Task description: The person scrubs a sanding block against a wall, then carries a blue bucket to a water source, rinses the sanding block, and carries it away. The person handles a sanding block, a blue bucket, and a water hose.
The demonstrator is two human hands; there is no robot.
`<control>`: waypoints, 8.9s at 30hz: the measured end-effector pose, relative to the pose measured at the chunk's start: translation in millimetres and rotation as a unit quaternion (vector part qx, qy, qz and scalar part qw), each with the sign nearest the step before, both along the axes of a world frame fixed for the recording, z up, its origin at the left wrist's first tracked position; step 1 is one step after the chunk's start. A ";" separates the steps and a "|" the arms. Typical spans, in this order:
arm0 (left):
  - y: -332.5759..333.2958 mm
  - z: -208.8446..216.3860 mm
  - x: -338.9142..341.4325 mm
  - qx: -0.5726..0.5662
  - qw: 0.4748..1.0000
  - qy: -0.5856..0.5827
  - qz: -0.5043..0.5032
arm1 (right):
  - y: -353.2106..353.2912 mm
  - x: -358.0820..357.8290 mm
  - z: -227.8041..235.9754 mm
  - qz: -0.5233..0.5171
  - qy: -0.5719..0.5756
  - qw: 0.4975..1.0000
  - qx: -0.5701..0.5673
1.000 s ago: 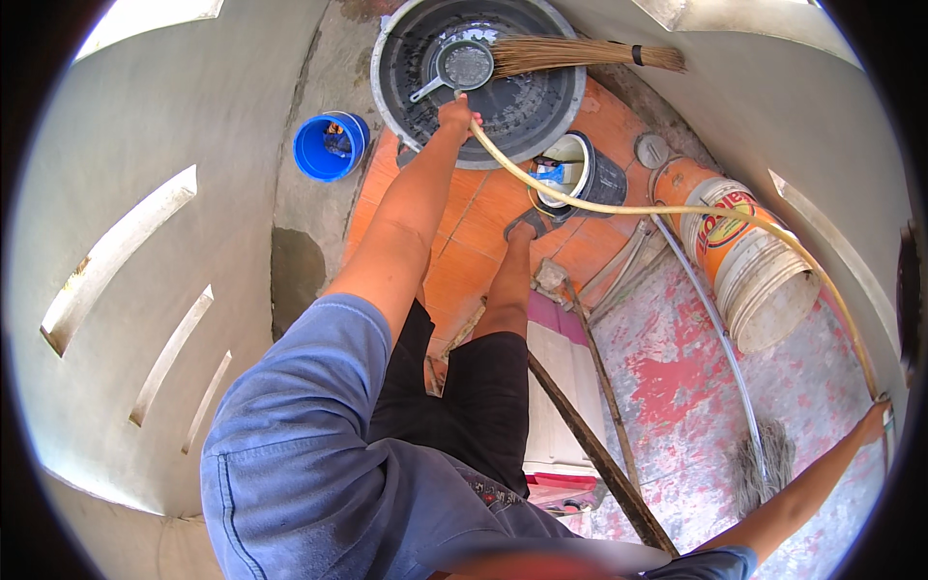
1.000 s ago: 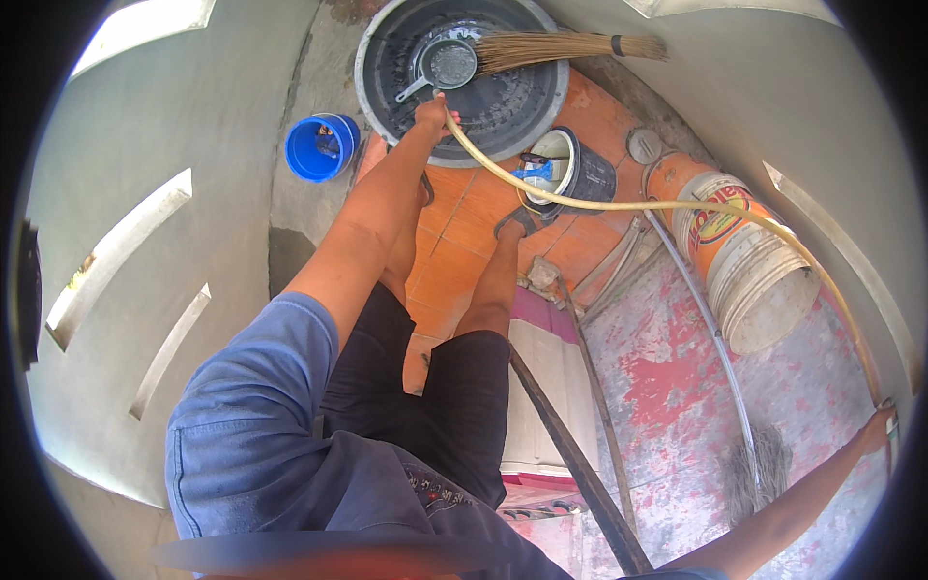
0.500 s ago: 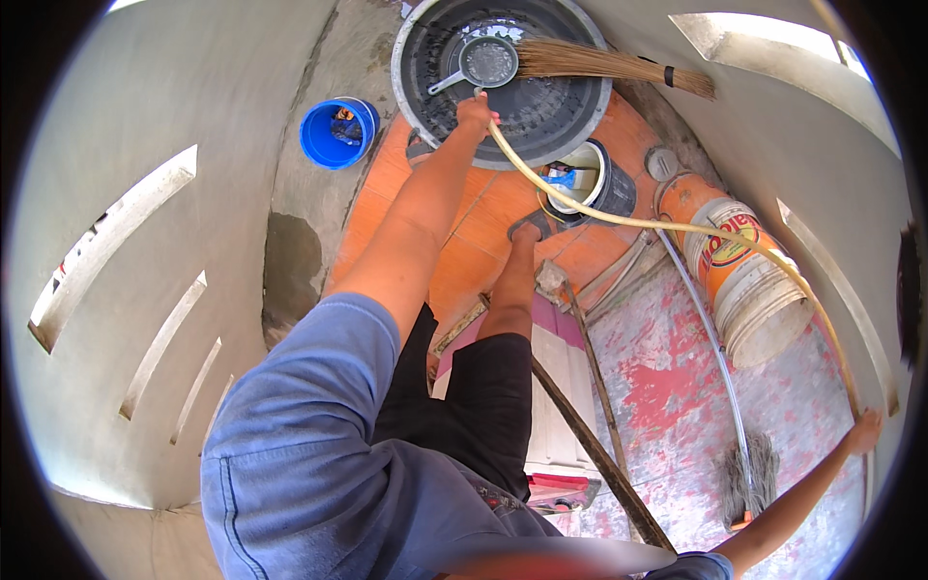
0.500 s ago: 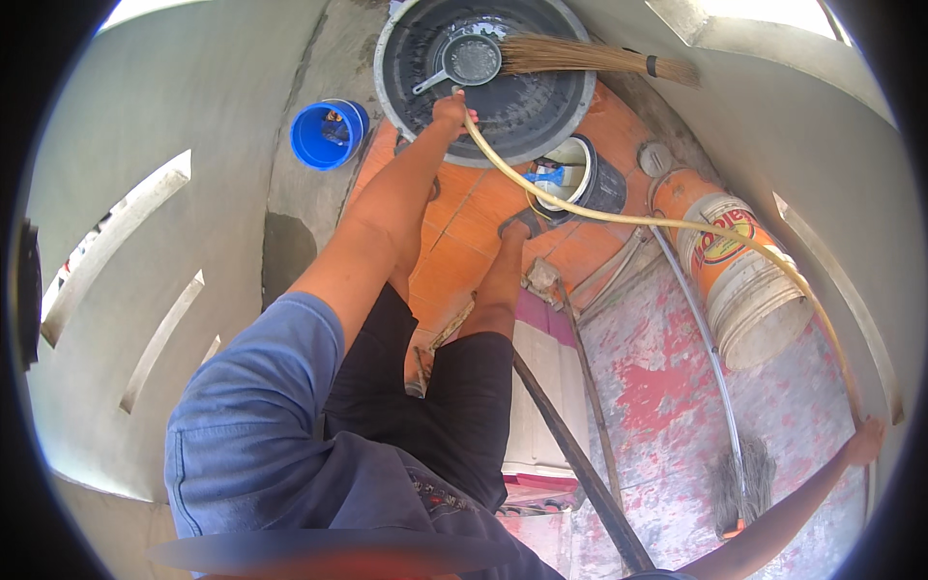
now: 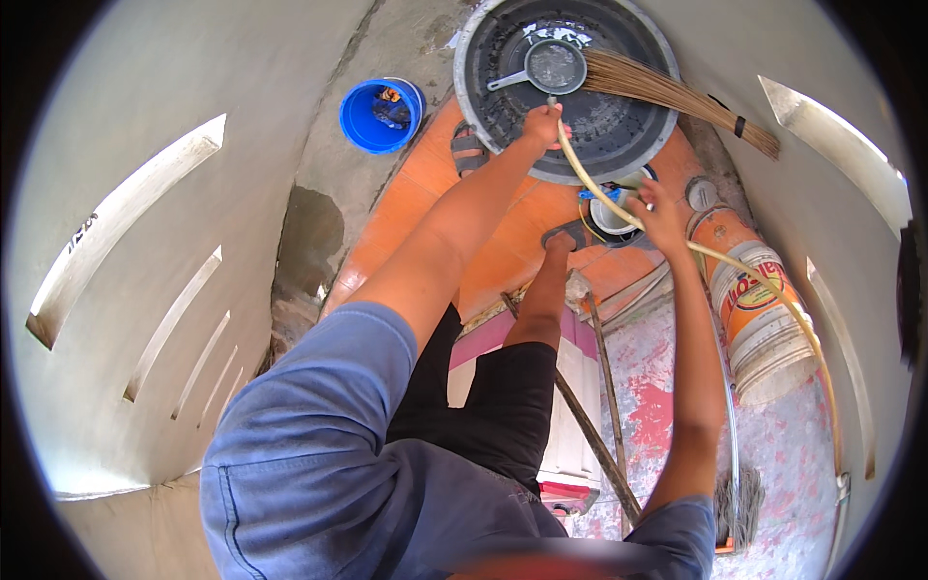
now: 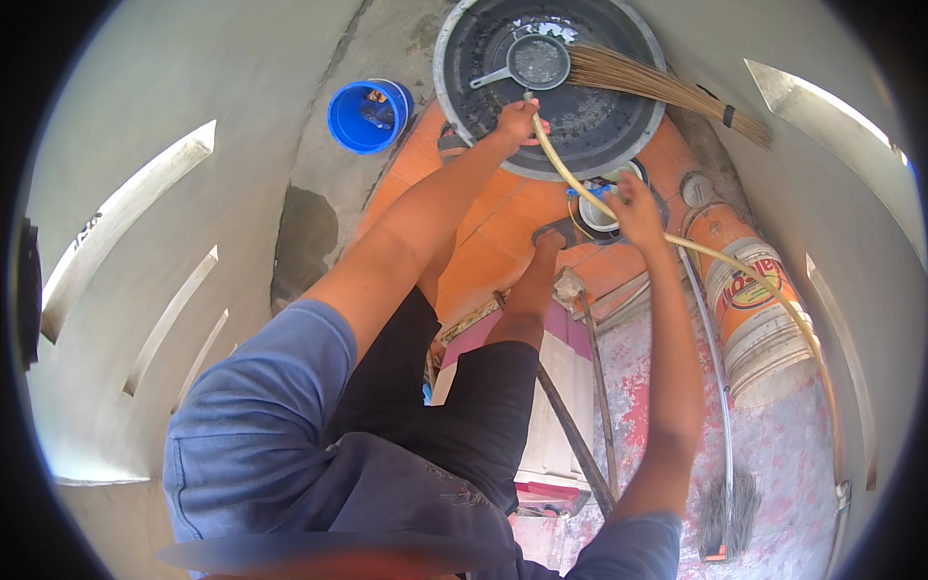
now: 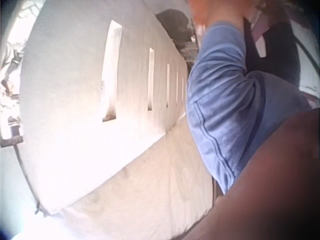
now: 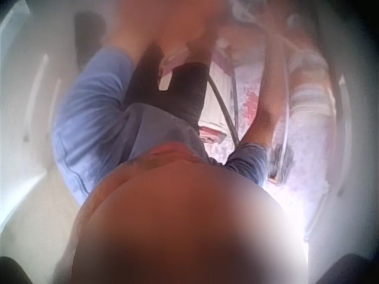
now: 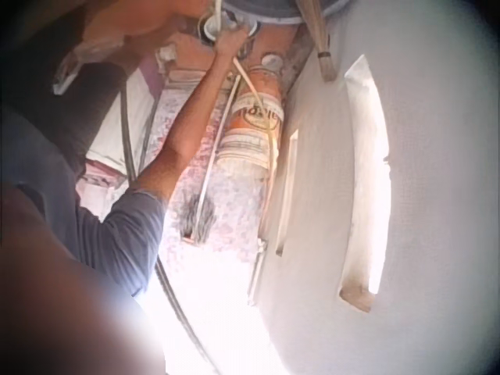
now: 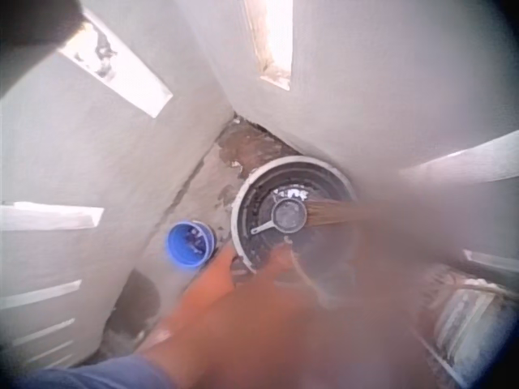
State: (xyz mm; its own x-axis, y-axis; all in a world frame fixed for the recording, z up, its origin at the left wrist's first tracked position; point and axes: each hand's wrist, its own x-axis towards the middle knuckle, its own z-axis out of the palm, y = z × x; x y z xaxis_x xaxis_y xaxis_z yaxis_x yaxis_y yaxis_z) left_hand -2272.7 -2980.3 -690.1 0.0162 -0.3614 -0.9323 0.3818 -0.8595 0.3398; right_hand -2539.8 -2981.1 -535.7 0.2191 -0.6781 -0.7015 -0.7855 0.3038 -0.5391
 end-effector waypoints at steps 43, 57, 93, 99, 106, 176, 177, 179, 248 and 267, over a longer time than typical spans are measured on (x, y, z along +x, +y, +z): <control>168.2 -236.8 380.6 -0.023 0.829 -0.395 -0.395 | -48.8 141.6 -293.9 0.110 0.295 0.949 0.011; 181.7 -198.2 392.7 0.011 0.774 -0.435 -0.460 | -53.8 136.4 -230.9 0.075 0.212 0.973 -0.059; 79.6 96.5 91.4 -0.267 0.935 -0.125 -0.196 | 34.3 80.7 -131.0 -0.449 -0.315 0.834 0.065; 4.0 44.9 53.3 -0.116 0.925 0.167 -0.320 | 49.2 101.8 -116.3 -0.503 -0.417 0.671 0.350; -60.2 -136.8 93.4 -0.194 0.761 -0.485 -0.384 | 82.8 53.9 -129.9 -0.606 -0.593 0.464 0.259; 63.8 487.7 100.4 -0.162 0.962 -0.065 -0.212 | -23.9 214.4 311.1 -0.081 -0.075 0.976 -0.188; 62.2 497.6 106.2 -0.172 0.961 -0.061 -0.209 | -26.7 218.5 322.9 -0.047 -0.057 0.981 -0.180; 61.5 515.5 119.1 -0.193 0.959 -0.056 -0.199 | -30.1 226.6 343.4 0.027 -0.027 0.985 -0.166; 843.1 673.1 231.9 -0.159 0.678 -0.323 0.641 | 705.7 671.8 540.9 0.921 -0.284 0.185 -0.192; 1136.7 655.3 298.7 -0.093 0.501 -0.305 0.805 | 1108.5 779.1 535.3 0.958 -0.269 -0.006 -0.093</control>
